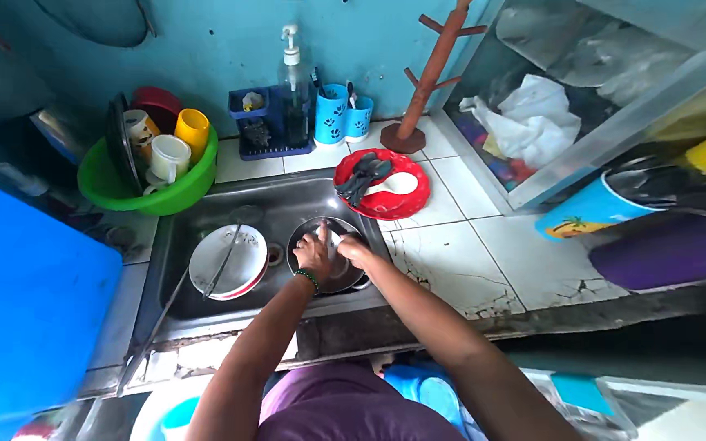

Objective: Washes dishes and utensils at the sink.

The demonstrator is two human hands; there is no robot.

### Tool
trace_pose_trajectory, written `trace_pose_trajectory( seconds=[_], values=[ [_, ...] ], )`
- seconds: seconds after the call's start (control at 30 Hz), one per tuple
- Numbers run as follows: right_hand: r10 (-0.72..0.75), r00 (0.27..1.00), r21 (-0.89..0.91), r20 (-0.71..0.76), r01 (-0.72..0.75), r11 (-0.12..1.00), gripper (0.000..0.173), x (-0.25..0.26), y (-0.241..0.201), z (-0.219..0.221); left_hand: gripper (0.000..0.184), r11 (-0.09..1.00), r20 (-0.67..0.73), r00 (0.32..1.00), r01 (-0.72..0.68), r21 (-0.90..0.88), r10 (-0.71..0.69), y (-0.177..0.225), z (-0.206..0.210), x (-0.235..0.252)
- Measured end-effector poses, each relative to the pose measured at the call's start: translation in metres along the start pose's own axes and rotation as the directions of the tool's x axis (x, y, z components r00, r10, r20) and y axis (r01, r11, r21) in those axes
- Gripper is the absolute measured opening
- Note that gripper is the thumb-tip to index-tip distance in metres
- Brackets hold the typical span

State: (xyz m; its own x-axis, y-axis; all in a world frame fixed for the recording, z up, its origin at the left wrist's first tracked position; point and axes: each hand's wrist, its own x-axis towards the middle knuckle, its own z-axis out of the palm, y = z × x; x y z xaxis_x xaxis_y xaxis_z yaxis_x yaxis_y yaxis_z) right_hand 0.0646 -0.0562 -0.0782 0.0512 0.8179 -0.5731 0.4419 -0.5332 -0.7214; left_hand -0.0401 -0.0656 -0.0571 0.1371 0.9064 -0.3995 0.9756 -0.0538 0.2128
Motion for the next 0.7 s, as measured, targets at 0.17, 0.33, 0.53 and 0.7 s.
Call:
trace_pose_trajectory(
  seconds=[0.17, 0.33, 0.53, 0.7],
  values=[
    [-0.068, 0.997, -0.014, 0.023, 0.068, 0.998, 0.05, 0.0, 0.0, -0.004, 0.112, 1.0, -0.006, 1.0, -0.013, -0.014, 0.013, -0.002, -0.002, 0.007],
    [-0.184, 0.981, 0.383, -0.064, 0.194, 0.903, 0.042, -0.014, -0.005, -0.023, 0.042, 0.584, 0.099, 0.987, 0.009, -0.812, 0.123, -0.035, -0.032, -0.01],
    [-0.127, 0.99, 0.848, -0.069, 0.125, 0.515, 0.038, -0.031, -0.012, -0.004, 0.049, -0.134, 0.373, 0.91, 0.398, -0.907, 0.178, -0.045, -0.05, -0.023],
    [-0.024, 0.985, 0.799, -0.169, 0.151, 0.582, 0.034, -0.025, -0.015, 0.0, 0.031, 0.309, -0.155, 0.967, -0.086, -0.947, -0.205, -0.041, -0.025, -0.03]
  ],
)
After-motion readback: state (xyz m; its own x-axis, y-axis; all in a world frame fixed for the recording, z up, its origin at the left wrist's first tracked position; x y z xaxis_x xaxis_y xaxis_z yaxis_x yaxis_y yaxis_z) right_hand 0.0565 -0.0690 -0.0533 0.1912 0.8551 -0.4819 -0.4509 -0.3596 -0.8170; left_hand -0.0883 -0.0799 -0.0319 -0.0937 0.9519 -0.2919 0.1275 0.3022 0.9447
